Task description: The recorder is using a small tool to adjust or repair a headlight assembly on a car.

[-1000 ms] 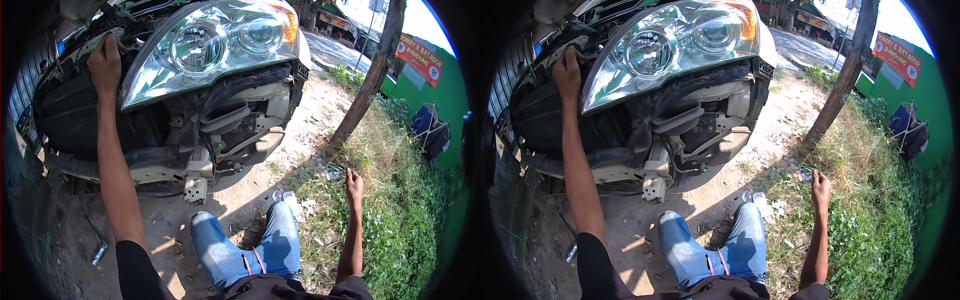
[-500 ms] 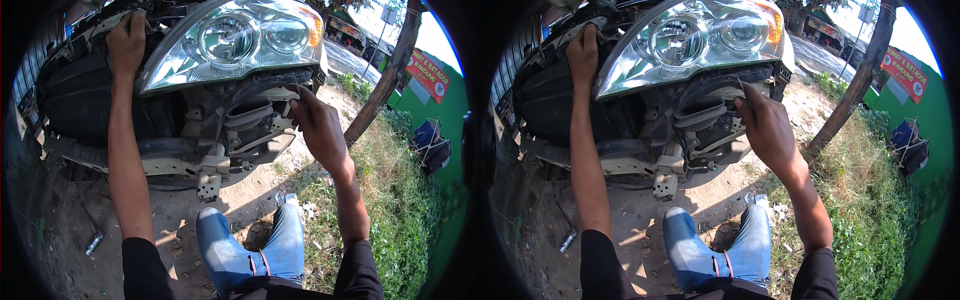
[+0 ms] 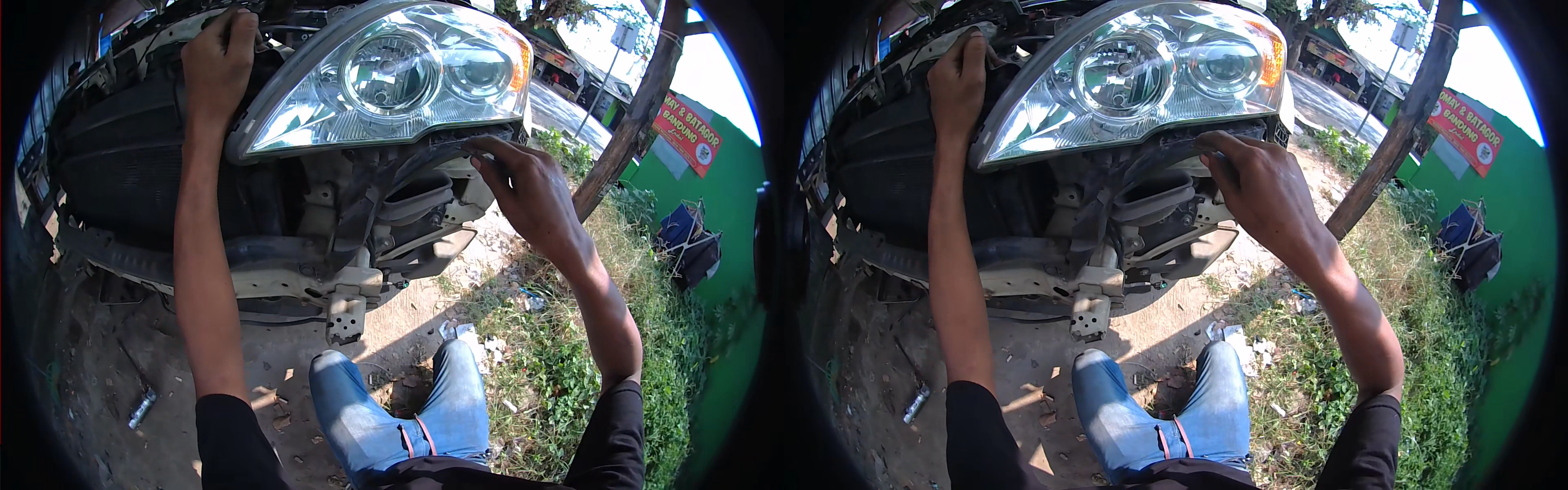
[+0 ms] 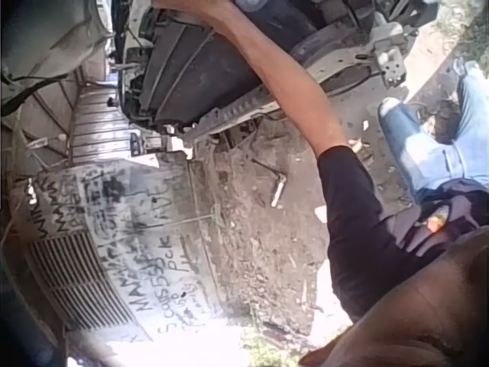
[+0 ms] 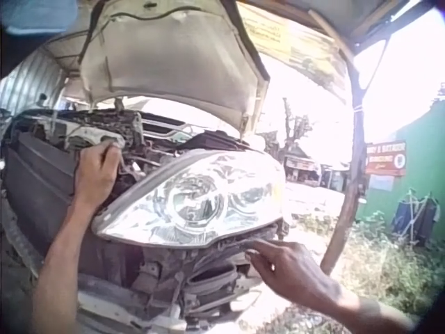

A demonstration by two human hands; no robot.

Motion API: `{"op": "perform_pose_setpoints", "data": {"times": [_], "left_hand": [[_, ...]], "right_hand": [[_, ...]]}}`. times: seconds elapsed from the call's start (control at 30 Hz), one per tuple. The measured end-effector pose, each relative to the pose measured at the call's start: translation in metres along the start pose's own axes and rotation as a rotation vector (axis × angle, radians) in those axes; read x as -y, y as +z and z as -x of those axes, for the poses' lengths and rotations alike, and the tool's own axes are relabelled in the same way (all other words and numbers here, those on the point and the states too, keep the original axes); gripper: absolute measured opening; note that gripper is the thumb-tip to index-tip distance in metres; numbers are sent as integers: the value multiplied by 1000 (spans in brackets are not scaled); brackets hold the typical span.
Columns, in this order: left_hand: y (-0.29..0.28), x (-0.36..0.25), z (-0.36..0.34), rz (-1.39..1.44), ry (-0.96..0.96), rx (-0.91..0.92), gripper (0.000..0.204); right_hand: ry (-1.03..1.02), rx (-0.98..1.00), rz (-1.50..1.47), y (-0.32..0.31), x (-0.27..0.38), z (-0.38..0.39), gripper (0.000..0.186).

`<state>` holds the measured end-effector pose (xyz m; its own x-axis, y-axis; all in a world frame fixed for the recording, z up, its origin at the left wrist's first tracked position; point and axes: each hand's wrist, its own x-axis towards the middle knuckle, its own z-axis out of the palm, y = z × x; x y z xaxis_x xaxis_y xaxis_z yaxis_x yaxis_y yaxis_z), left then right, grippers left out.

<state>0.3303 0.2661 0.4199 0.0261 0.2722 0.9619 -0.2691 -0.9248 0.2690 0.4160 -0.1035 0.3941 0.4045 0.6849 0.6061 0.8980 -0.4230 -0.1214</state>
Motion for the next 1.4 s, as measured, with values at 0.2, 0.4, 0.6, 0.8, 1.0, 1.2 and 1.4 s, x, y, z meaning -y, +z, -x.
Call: {"op": "perform_pose_setpoints", "data": {"times": [0.2, 0.4, 0.6, 0.8, 1.0, 1.2, 1.4], "left_hand": [[-3, 3, -2, -37, -3, 73, 37], [-1, -7, 2, 20, 0, 44, 37], [-1, -10, 1, 23, 28, -2, 35], [-2, -11, 1, 27, -12, 32, 37], [-4, -14, -2, -18, 2, 31, 36], [-4, -13, 2, -22, 2, 34, 35], [-1, -7, -3, 4, 19, 28, 35]], "right_hand": [[-62, -35, 43, -6, 3, -5, 21], [-42, 54, 181, 0, 4, -19, 18], [35, 131, 253, -12, -25, -31, 19], [-160, 1, 145, 3, -10, -20, 16], [-43, 61, 128, -5, -25, -38, 19], [-69, 62, 337, 2, 0, -32, 18], [-48, 20, 231, 0, -12, -37, 18]]}}
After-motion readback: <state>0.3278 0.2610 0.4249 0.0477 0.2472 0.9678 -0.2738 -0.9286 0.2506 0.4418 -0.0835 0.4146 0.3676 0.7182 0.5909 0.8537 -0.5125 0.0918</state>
